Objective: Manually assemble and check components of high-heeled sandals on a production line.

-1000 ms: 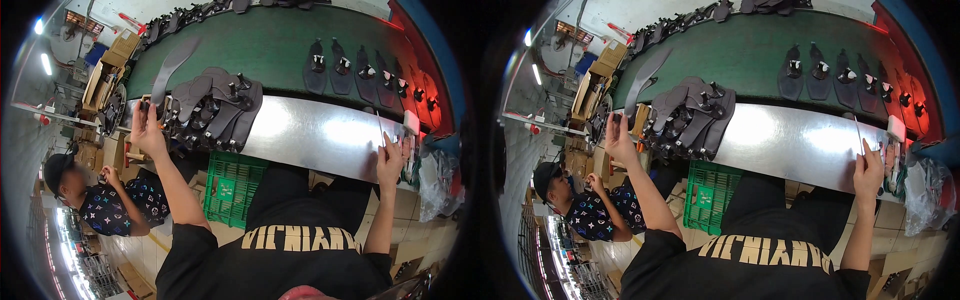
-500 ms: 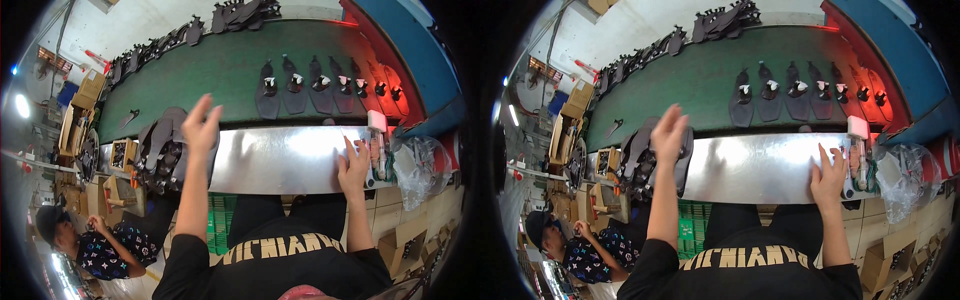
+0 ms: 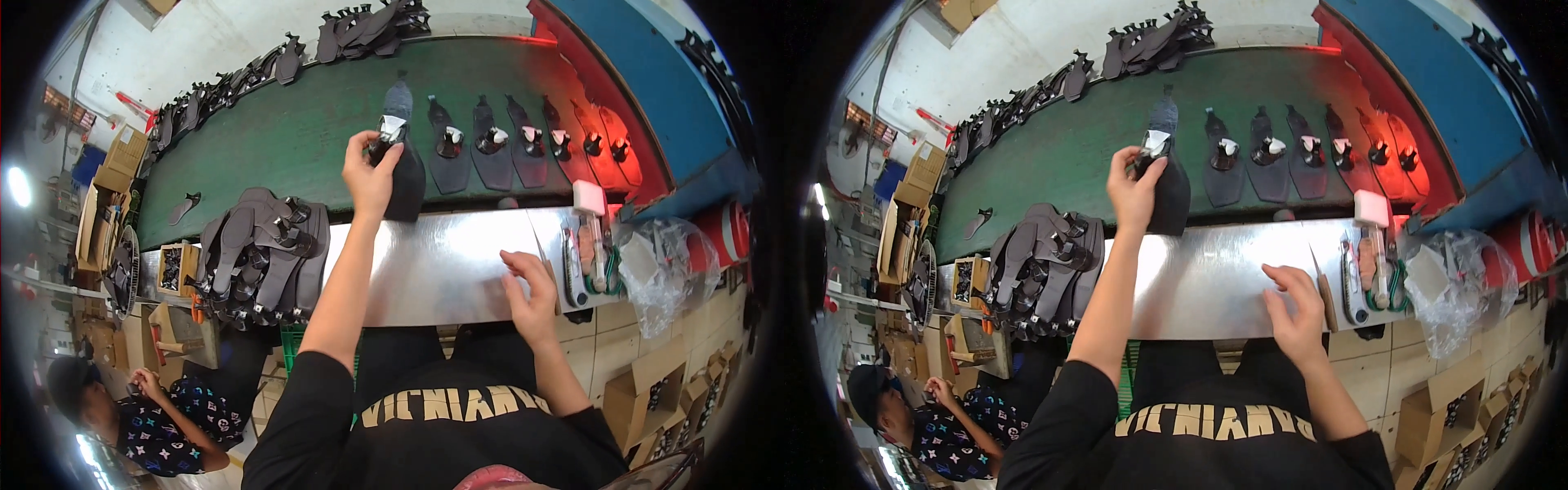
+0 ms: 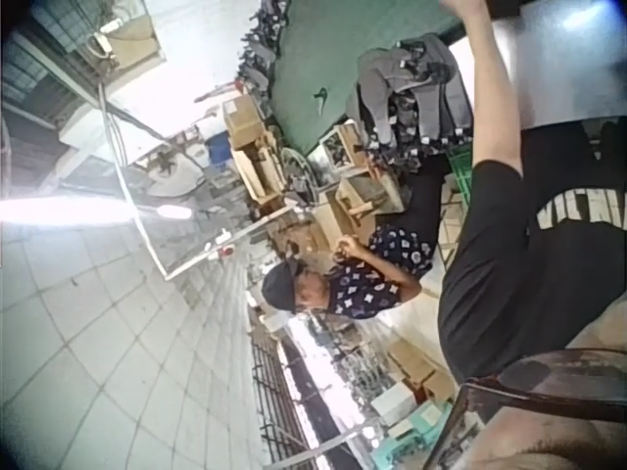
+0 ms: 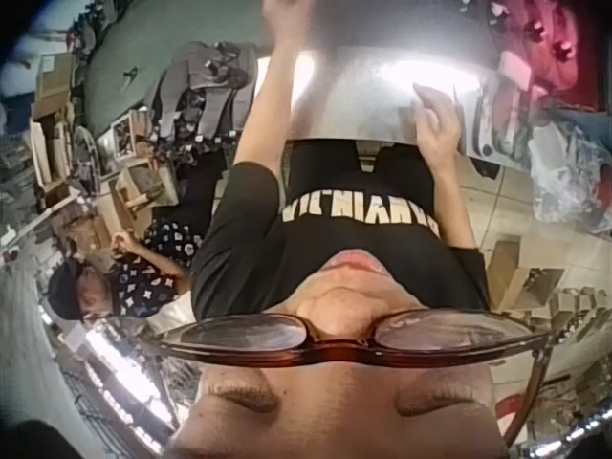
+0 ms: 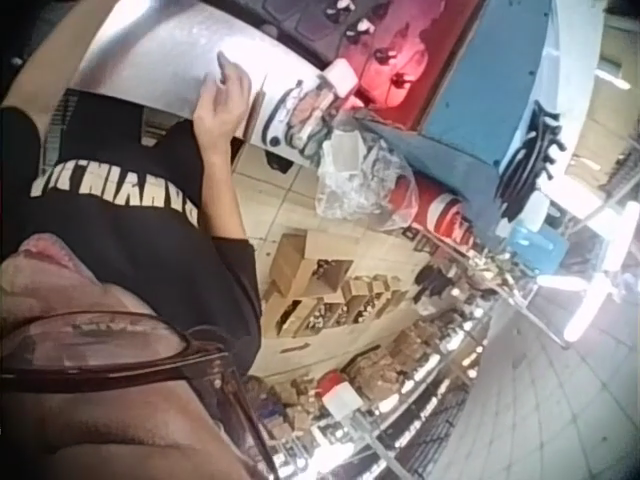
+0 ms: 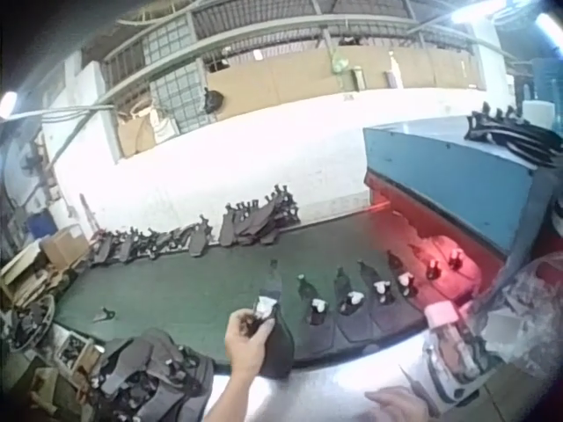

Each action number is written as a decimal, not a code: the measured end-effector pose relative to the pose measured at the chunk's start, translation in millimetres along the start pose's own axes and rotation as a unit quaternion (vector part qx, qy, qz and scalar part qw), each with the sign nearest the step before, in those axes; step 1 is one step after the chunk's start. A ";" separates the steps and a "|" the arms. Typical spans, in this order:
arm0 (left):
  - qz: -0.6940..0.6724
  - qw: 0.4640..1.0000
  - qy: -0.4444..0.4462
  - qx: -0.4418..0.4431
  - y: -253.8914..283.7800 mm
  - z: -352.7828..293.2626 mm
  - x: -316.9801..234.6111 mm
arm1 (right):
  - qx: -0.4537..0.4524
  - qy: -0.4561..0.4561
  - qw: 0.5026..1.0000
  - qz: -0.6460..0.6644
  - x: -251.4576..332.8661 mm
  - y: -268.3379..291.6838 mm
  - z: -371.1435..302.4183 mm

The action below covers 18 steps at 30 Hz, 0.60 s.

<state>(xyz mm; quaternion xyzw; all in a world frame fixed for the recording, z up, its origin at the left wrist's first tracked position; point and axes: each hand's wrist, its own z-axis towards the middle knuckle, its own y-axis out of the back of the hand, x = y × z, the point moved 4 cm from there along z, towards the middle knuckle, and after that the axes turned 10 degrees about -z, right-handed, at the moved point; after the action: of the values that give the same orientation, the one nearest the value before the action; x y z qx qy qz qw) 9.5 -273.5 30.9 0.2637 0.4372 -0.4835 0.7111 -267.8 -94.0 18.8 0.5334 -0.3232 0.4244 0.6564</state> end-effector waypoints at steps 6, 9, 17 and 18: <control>-0.202 0.911 0.315 0.174 36.6 -124.8 -105.2 | 0.145 -0.028 0.851 0.504 32.4 -54.2 37.5; -0.279 0.883 0.337 0.171 55.0 -160.4 -112.8 | 0.189 -0.089 0.835 0.509 61.8 -61.2 25.7; -0.362 0.857 0.354 0.094 93.9 -196.4 -111.3 | 0.179 0.021 0.944 0.276 71.8 -43.5 -12.2; -0.367 0.853 0.362 0.086 96.4 -198.6 -112.9 | 0.192 0.030 0.953 0.231 71.9 -41.5 -19.3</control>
<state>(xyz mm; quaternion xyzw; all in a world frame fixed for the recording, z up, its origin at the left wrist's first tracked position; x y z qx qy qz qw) 8.2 -25.6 30.2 0.3004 0.6854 -0.6152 0.2481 -200.0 -62.8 59.9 0.5475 -0.3297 0.6343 0.4350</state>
